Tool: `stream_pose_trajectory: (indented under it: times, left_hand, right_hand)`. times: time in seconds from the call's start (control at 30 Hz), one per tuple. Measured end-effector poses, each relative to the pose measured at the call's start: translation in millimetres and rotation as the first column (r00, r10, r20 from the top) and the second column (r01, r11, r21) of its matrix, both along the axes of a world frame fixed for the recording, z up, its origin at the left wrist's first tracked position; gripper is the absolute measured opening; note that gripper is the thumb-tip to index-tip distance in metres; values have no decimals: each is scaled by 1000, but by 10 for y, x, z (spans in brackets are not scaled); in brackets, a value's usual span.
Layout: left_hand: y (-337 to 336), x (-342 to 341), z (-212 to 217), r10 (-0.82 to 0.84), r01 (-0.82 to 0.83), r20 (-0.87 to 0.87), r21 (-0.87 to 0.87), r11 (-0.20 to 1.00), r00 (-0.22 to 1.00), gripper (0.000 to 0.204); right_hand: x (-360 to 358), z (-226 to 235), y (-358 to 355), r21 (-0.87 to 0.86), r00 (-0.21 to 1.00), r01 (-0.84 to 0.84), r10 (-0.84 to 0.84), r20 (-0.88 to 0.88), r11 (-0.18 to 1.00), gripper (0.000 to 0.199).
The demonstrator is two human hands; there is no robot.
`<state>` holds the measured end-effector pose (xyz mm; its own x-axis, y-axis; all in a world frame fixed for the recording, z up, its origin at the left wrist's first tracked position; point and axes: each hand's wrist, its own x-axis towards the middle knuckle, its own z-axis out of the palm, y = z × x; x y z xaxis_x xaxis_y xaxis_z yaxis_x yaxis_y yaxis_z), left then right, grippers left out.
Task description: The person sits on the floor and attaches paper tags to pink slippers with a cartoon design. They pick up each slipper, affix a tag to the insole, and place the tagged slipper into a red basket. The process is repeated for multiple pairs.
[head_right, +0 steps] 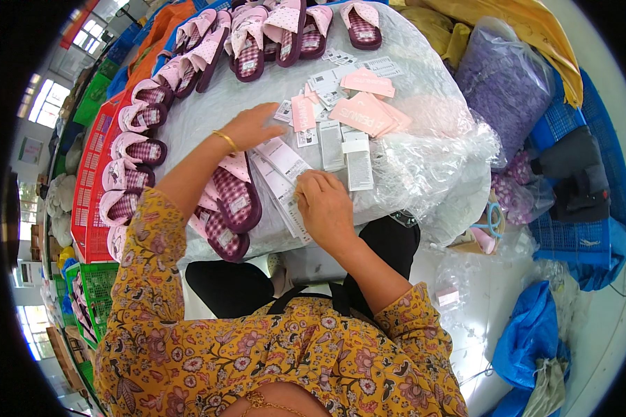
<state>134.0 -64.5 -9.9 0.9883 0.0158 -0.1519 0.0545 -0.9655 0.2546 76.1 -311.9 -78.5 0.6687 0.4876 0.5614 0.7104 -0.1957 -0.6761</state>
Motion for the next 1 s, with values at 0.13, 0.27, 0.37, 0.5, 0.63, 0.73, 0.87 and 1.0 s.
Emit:
stream_pose_trajectory:
  times: [0.13,0.27,0.37,0.5,0.63,0.73,0.87,1.0]
  left_hand:
    - [-530,172,-89,31,-16,-110,132,991,993,58]
    - [-871,233,-173,69,-71,-60,-25,997,996,53]
    - [-1096,271,-228,101,-100,13,-96,990,995,50]
    - [-1207,296,-184,133,-124,43,-173,977,990,50]
    - [-1240,304,-183,121,-100,71,-247,964,990,56]
    - [-1318,328,-192,115,-89,92,-246,965,989,60]
    - [-1445,397,-212,136,-94,130,-288,953,982,60]
    - [-1530,462,-176,136,-78,156,-333,940,978,60]
  right_hand:
    - [15,-38,-10,26,1000,8,-8,11,1000,19]
    - [12,-58,-10,2,1000,12,-12,22,1000,20]
    - [16,-68,-10,11,1000,16,-16,15,1000,18]
    - [3,-20,11,13,998,59,-60,15,998,17]
    - [-6,-67,14,25,998,60,-60,25,998,18]
    - [5,-105,1,-22,998,49,-48,37,999,26]
    - [-6,-92,-28,-51,997,71,-70,33,996,27]
    - [-18,-132,-9,-48,997,73,-72,29,996,27]
